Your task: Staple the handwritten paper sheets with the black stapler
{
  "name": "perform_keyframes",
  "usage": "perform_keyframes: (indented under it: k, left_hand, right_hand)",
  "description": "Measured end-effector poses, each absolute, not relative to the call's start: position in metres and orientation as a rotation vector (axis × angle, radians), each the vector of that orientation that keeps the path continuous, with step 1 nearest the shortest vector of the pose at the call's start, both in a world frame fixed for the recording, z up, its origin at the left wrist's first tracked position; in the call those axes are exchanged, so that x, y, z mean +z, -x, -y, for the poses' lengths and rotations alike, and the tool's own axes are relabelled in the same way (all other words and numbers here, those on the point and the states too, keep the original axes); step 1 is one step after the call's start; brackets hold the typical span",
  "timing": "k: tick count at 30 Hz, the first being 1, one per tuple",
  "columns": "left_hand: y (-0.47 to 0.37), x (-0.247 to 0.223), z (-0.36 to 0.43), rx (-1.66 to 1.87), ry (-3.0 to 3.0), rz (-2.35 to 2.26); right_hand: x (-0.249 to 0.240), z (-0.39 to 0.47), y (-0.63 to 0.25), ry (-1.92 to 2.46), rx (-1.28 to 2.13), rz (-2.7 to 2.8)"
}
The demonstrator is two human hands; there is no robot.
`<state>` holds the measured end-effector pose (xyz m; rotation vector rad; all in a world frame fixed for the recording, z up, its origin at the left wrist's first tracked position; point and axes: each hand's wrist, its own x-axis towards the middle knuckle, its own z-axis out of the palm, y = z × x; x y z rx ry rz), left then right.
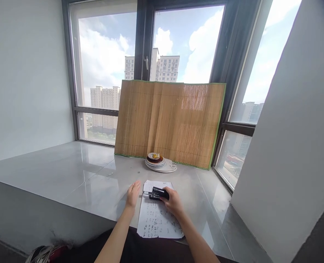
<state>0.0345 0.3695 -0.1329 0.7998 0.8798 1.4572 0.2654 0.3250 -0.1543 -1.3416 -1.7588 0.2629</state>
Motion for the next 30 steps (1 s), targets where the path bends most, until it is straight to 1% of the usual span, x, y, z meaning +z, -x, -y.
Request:
perform_keyframes:
  k: [4,10,13,19,23,27,30]
  left_hand:
    - [-0.046,-0.115,-0.364,1.488,-0.616,-0.764]
    - [-0.053,-0.114,-0.35,1.323,-0.485,-0.594]
    - [-0.056,-0.114,-0.34,1.236,-0.449,-0.559]
    - [-0.063,-0.113,-0.341,1.193,-0.323,-0.533]
    - [-0.066,-0.115,-0.343,1.231,-0.267,-0.507]
    - [-0.063,-0.115,-0.342,1.361,-0.194,-0.489]
    - [-0.06,-0.114,-0.341,1.394,-0.194,-0.399]
  right_hand:
    - [-0.152,-0.321,-0.264,1.225,0.069,1.686]
    - [-0.137,-0.304,-0.258,0.988,-0.291,1.809]
    - [-0.132,-0.297,-0.257,0.97,-0.376,1.915]
    - [-0.131,-0.293,-0.257,0.924,-0.425,2.04]
    - [-0.133,-0.295,-0.258,0.936,-0.414,1.911]
    - [-0.137,-0.302,-0.262,1.133,-0.263,1.588]
    - [-0.142,-0.307,-0.266,1.306,-0.082,1.52]
